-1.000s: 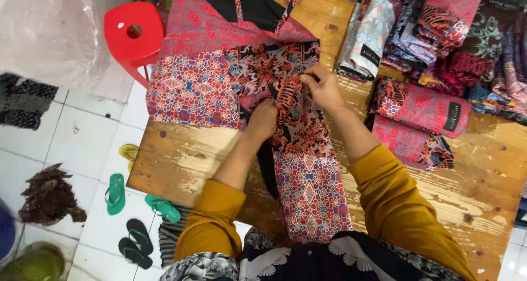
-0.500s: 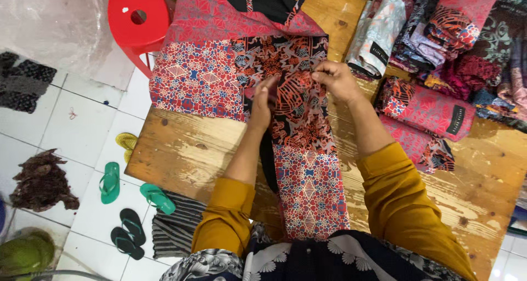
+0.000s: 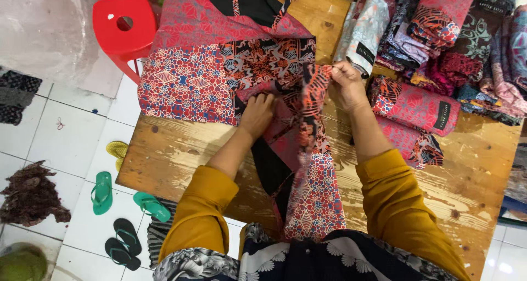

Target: The person folds several patterned fabric items on a wooden table. They smooth each piece, fold it into a compact rectangle, and place it in a stack. The person repeats this process for multiple items.

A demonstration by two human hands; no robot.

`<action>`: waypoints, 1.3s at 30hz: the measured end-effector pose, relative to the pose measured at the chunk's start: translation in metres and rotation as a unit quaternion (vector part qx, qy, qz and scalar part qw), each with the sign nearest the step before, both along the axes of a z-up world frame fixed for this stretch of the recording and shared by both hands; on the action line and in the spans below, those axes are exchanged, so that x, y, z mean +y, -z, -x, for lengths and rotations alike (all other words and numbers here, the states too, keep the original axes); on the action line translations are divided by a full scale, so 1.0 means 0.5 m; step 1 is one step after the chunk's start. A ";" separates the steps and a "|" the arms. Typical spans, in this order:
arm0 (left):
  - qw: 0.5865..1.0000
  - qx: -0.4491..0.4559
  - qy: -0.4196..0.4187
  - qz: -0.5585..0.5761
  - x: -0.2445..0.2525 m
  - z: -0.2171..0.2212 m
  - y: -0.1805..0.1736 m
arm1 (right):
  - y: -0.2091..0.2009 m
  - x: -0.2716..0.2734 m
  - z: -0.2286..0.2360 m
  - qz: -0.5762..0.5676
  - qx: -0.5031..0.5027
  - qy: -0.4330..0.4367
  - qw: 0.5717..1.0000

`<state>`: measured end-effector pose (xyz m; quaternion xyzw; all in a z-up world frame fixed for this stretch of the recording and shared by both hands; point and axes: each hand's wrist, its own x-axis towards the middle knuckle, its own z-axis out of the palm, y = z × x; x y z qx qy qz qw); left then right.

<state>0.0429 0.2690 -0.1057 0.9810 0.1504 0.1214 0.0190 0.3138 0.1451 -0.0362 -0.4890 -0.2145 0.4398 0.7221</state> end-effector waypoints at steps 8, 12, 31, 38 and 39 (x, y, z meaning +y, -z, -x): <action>0.564 -0.209 -0.204 0.772 0.018 -0.007 0.030 | -0.027 0.121 0.065 0.127 -0.660 -0.061 0.738; 0.590 -0.204 -0.272 0.732 0.001 -0.024 0.034 | 0.005 0.155 0.076 0.074 -0.578 -0.108 0.805; 0.739 -0.074 -0.379 0.552 0.029 0.022 -0.095 | 0.003 0.173 0.101 0.254 -0.780 -0.159 0.549; 0.547 -0.271 -0.270 0.745 0.052 0.036 -0.052 | -0.036 0.183 0.125 0.263 -0.696 -0.191 0.640; 0.586 -0.289 -0.269 0.708 0.042 0.034 -0.047 | -0.043 0.184 0.134 0.162 -0.719 -0.176 0.653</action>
